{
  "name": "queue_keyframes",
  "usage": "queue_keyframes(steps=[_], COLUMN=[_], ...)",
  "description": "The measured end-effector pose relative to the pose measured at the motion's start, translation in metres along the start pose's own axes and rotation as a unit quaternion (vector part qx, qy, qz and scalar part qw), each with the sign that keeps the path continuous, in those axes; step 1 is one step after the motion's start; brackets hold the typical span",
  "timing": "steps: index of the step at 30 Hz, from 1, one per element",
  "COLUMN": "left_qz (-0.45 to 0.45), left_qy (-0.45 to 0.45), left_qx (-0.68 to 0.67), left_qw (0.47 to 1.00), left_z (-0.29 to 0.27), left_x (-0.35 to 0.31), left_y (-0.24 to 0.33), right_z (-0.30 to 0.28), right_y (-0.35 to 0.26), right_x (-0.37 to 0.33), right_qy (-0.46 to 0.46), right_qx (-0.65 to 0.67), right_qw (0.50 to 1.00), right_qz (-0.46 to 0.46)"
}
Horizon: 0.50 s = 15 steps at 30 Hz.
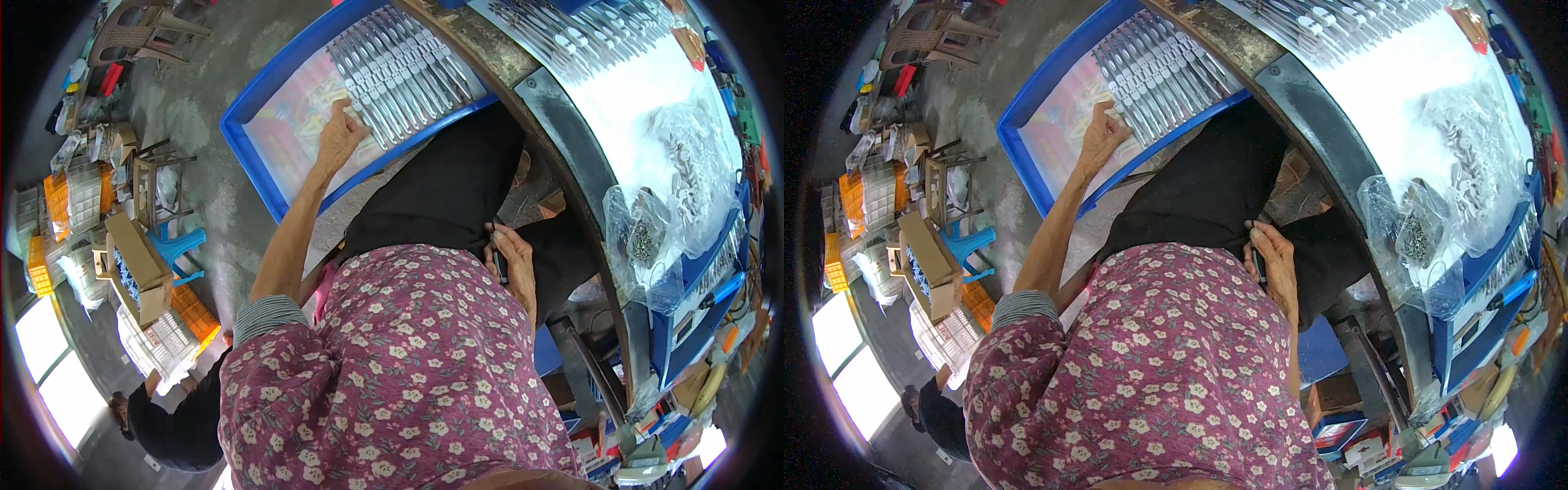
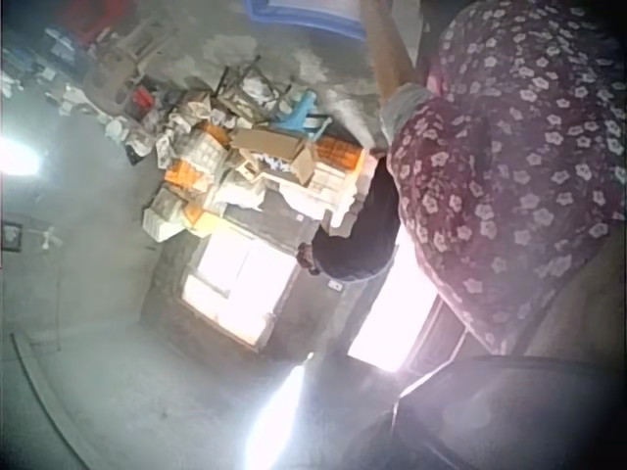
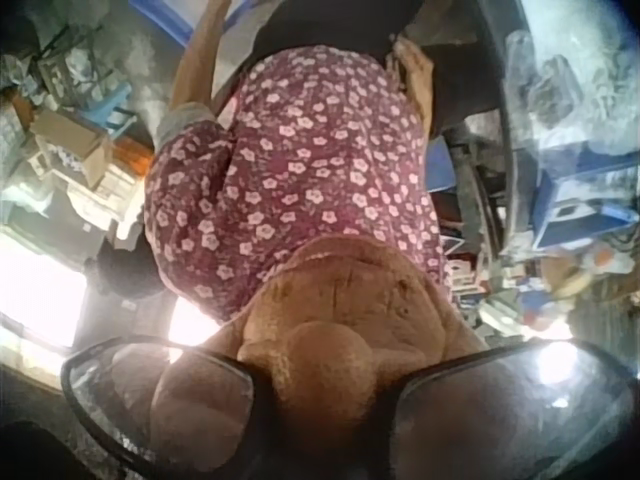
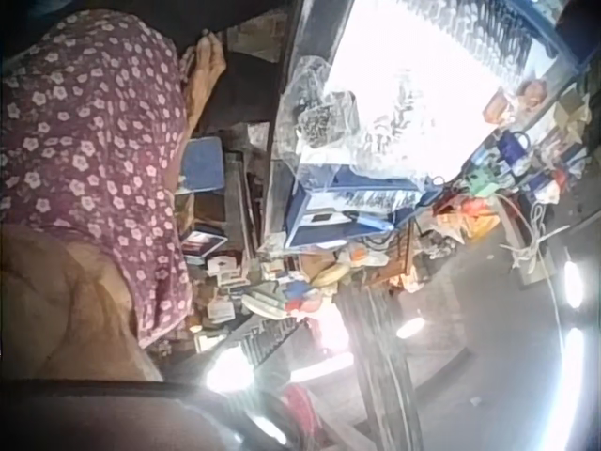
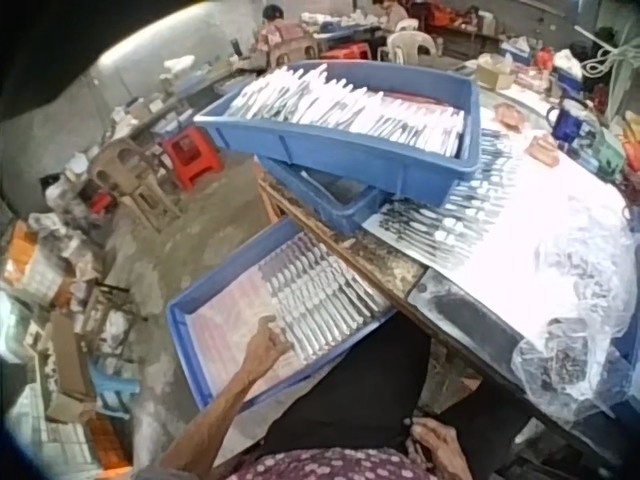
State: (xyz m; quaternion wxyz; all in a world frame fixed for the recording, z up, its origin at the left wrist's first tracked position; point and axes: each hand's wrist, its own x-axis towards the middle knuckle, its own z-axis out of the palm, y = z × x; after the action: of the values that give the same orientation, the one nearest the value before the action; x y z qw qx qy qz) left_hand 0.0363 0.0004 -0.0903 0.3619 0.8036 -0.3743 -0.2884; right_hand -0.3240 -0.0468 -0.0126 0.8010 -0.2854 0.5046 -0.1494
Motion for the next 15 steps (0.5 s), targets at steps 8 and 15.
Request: queue_keyframes(steps=[8,15], left_qz=[0.011,-0.001], left_qy=[0.031,0.023], left_qx=[0.018,-0.107], left_qw=[0.999,0.994], left_z=[0.002,-0.005], left_x=[0.004,-0.001], left_y=[-0.016,0.014], right_z=[-0.005,-0.007], right_y=[-0.003,-0.006], right_x=[-0.002,-0.006], right_qy=[-0.03,-0.029], right_qx=[-0.047,-0.027], right_qw=[0.998,0.999], right_qz=[-0.032,-0.035])
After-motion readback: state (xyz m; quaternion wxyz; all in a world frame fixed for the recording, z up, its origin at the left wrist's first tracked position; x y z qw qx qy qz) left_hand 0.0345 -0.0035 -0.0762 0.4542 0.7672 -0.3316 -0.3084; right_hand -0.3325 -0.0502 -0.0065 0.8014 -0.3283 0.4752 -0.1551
